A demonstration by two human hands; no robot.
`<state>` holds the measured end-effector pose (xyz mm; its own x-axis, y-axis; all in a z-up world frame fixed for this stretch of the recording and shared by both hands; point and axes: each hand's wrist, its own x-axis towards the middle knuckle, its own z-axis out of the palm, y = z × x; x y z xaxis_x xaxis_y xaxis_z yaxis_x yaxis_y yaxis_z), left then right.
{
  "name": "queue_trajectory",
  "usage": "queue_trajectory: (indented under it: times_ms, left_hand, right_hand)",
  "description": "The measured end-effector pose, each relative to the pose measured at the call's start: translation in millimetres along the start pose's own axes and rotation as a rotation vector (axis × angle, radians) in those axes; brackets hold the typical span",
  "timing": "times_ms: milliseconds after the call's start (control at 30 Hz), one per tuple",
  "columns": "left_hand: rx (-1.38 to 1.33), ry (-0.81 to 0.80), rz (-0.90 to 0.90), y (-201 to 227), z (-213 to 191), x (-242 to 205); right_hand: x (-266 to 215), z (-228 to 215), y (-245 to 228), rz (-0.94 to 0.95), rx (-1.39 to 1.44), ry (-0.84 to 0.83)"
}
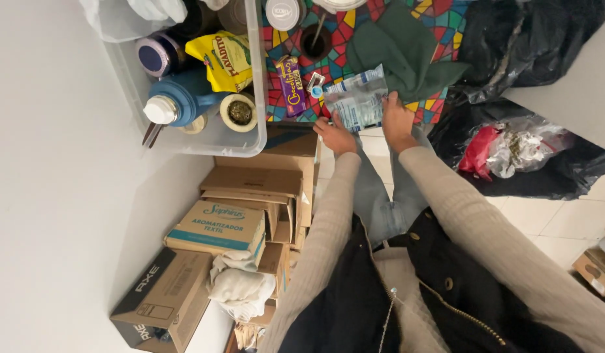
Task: Organizing various production supplies and folding a plastic packet in a storage area.
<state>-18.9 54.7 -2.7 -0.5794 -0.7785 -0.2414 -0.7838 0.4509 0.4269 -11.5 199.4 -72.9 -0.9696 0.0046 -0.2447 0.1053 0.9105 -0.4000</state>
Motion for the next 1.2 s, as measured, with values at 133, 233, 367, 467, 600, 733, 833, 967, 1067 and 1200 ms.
queue_trajectory:
  times_ms: [133, 233, 367, 467, 600, 733, 833, 967, 1067, 1200]
  left_hand:
    - [-0.056, 0.036, -0.102, -26.6, 34.7, -4.2]
    - [-0.134, 0.034, -0.215, -39.2, 42.3, -5.1]
    - [-0.226, -0.039, -0.160, -60.6, 37.1, -3.5]
    - [-0.266, -0.171, -0.158, -69.8, 35.8, 3.1]
    - [-0.334, -0.267, -0.158, -64.3, 25.8, 11.6]
    - [-0.304, -0.249, -0.134, -52.9, 20.3, 19.4]
    - [-0.260, -0.262, -0.133, -43.5, 21.7, 27.2]
    - [-0.230, -0.258, -0.130, -37.5, 25.4, 35.3]
    - [-0.256, -0.220, -0.110, -26.9, 18.5, 40.3]
    - [-0.350, -0.141, -0.048, 5.8, -15.8, 37.4]
  right_hand:
    - [-0.4, 6.8, -1.8, 0.036, 0.016, 0.010]
    - [-2.4, -3.7, -4.5, 0.053, 0.117, 0.051]
    - [-0.7, -36.0, -16.6, 0.112, 0.250, -0.035]
    - [3.7, -45.1, -20.4, 0.108, 0.310, 0.014]
    - [14.1, -65.9, -35.5, 0.111, 0.324, 0.053]
    - [20.0, -61.4, -34.2, 0.122, 0.266, 0.039]
    - [29.8, -58.9, -32.6, 0.124, 0.279, 0.051]
    - [40.9, -50.1, -22.2, 0.141, 0.362, -0.014]
    - [49.7, -50.9, -9.1, 0.152, 0.521, -0.166]
    - [39.6, -15.6, 34.9, 0.177, 0.796, -0.297]
